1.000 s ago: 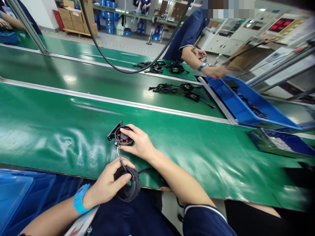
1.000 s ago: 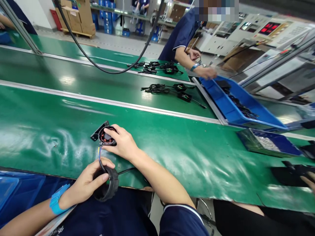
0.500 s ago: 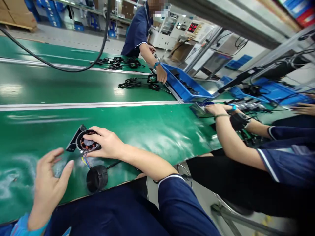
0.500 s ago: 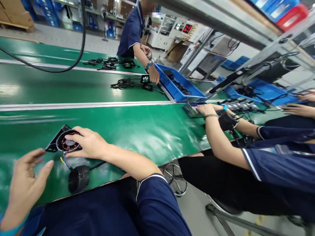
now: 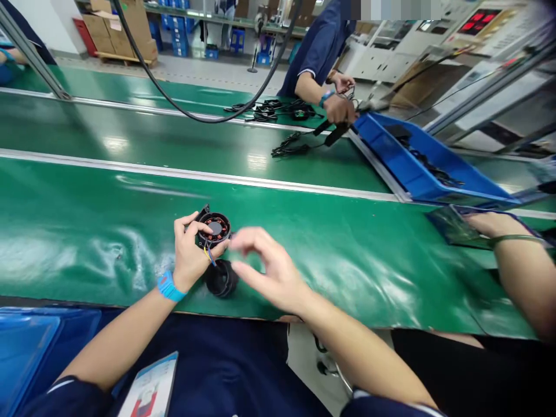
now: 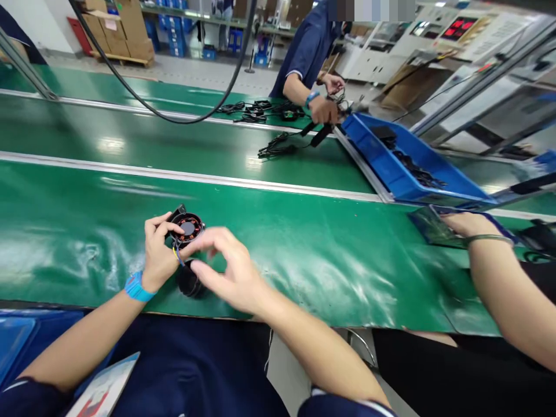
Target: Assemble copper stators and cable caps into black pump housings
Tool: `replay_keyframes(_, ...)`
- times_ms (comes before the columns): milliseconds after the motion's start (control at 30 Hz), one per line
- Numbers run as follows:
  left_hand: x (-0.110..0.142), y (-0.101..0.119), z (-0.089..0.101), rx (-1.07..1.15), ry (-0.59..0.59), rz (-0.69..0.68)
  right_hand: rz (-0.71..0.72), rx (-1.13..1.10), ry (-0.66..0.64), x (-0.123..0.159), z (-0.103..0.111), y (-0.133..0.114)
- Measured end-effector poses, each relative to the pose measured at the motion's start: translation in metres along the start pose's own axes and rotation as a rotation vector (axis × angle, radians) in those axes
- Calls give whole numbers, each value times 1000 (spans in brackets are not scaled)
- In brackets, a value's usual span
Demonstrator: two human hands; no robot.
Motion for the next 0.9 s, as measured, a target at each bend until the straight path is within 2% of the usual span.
replay_keyframes(67, -1, 3, 2, -9, 15, -34, -263, -519, -306, 36, -46, 15)
replay_keyframes(100, -1, 5, 3, -8, 24, -59, -441, -770, -373, 53, -71, 28)
replay_keyframes(133, -2, 7, 4, -4, 34, -83, -588, -954, -379, 66, -92, 43)
replay_keyframes(200, -2, 9, 7, -5, 54, -116, -730, -1162, -272, 79, -121, 69)
replay_keyframes(300, 1, 11, 16, -42, 71, -131, -673, -1226, -35, 75, -127, 90)
replay_keyframes(467, 12, 24, 35, -100, 108, -198, -549, -1116, 258, 65, -100, 96)
replay_keyframes(533, 18, 27, 37, -110, 84, -215, -469, -1004, 411, 60, -82, 97)
replay_keyframes(600, 23, 28, 35, -111, 45, -219, -355, -873, 503, 51, -62, 91)
replay_keyframes(767, 29, 25, 30, -78, -57, -173, -135, -443, 404, 10, -3, 47)
replay_keyframes(833, 27, 26, 29, -80, -106, -168, -43, -197, 364, -10, 27, 21)
replay_keyframes(900, 24, 28, 27, -96, -171, -180, 90, 82, 295, -31, 49, -5)
Point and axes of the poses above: each hand's wrist, its own x-axis away from the middle knuckle, its own z-axis out of the back of the hand, y = z × x, the point moved 7 cm from there along -x, towards the middle knuckle, and after that the axes turned 6 degrees about -z, right-handed, at the moved point
